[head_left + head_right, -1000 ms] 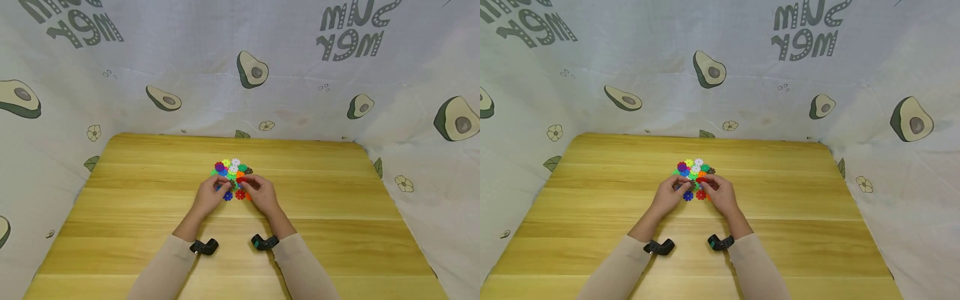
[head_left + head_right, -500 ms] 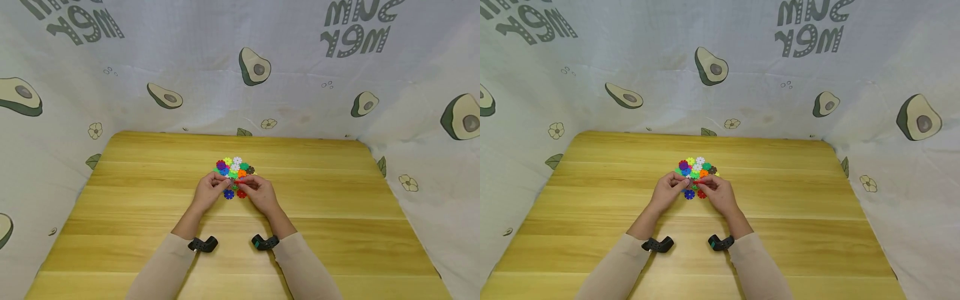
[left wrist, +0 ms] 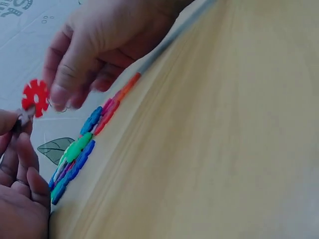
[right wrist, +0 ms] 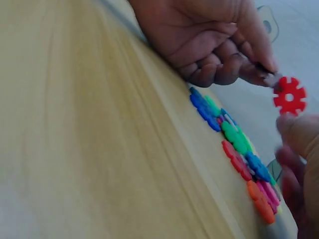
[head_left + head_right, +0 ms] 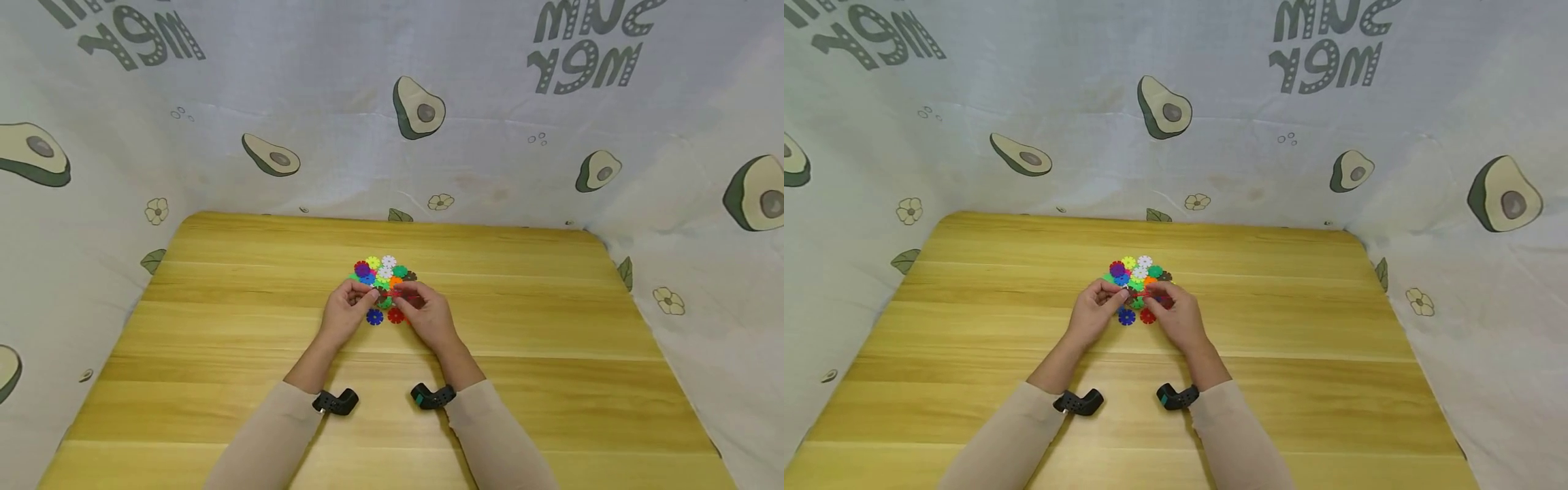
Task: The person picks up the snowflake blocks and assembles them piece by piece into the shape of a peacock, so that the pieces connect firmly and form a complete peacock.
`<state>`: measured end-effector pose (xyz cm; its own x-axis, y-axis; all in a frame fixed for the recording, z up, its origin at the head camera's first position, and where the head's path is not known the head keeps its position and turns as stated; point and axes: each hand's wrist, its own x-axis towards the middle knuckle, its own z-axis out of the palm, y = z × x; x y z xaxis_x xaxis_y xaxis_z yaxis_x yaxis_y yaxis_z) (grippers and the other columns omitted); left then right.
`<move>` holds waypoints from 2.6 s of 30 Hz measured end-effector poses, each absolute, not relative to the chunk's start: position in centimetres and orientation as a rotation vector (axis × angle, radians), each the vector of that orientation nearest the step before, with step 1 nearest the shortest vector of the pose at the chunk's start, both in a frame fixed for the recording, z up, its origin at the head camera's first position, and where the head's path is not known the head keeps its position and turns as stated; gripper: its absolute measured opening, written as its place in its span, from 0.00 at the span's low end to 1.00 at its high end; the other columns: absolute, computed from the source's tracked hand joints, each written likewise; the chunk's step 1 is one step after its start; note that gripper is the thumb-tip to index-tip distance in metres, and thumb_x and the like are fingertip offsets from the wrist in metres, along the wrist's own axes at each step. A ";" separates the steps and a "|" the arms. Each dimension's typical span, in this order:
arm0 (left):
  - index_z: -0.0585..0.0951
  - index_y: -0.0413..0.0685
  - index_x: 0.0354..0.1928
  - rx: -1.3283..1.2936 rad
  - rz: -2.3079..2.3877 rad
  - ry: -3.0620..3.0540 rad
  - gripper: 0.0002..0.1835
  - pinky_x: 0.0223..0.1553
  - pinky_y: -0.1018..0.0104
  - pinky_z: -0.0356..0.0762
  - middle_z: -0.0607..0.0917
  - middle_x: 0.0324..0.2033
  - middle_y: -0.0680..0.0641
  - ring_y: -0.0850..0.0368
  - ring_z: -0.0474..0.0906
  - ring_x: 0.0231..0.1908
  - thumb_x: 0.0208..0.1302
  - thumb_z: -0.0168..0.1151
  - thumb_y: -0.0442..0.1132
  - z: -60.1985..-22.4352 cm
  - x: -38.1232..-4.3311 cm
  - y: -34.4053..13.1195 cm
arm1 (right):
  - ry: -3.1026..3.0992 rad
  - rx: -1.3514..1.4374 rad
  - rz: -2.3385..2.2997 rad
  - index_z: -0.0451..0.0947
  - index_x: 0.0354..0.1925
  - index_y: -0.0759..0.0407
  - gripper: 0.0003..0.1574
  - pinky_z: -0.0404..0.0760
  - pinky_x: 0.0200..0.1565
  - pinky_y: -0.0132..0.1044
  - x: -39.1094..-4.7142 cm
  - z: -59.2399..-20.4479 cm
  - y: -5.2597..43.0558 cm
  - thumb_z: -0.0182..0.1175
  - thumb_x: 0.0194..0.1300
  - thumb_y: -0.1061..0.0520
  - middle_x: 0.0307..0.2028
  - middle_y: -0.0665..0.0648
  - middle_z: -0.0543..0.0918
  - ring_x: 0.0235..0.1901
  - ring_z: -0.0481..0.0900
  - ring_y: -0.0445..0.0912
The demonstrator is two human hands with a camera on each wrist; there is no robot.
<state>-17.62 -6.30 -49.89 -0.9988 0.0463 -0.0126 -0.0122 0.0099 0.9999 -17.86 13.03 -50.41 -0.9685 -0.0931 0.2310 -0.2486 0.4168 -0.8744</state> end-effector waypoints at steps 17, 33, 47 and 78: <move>0.75 0.32 0.59 -0.055 2.410 1.772 0.16 0.41 0.70 0.89 0.83 0.37 0.51 0.61 0.89 0.34 0.72 0.59 0.27 -49.9 -17.5 -5.8 | -2.839 0.139 0.988 0.85 0.54 0.57 0.25 0.79 0.59 0.52 -18.0 -50.6 13.3 0.71 0.64 0.44 0.50 0.61 0.80 0.55 0.74 0.57; 0.75 0.32 0.53 -0.032 2.379 1.795 0.11 0.40 0.70 0.89 0.85 0.35 0.51 0.62 0.88 0.33 0.72 0.59 0.28 -50.0 -17.6 -5.9 | -2.470 0.276 1.508 0.86 0.50 0.61 0.13 0.83 0.43 0.28 -18.0 -50.7 13.1 0.67 0.69 0.59 0.45 0.61 0.88 0.42 0.84 0.51; 0.78 0.29 0.56 0.003 2.343 1.849 0.14 0.39 0.71 0.88 0.86 0.33 0.53 0.63 0.87 0.31 0.72 0.60 0.30 -50.2 -17.9 -6.1 | -2.396 0.387 1.666 0.88 0.46 0.61 0.09 0.86 0.44 0.24 -18.0 -50.8 13.0 0.64 0.69 0.63 0.43 0.62 0.90 0.41 0.88 0.52; 0.78 0.29 0.54 -0.057 2.413 1.832 0.13 0.39 0.69 0.89 0.87 0.34 0.50 0.63 0.88 0.31 0.71 0.61 0.28 -50.1 -17.9 -5.5 | -2.456 0.337 1.415 0.86 0.52 0.60 0.15 0.89 0.51 0.43 -18.1 -50.5 13.1 0.69 0.66 0.61 0.48 0.61 0.89 0.47 0.88 0.54</move>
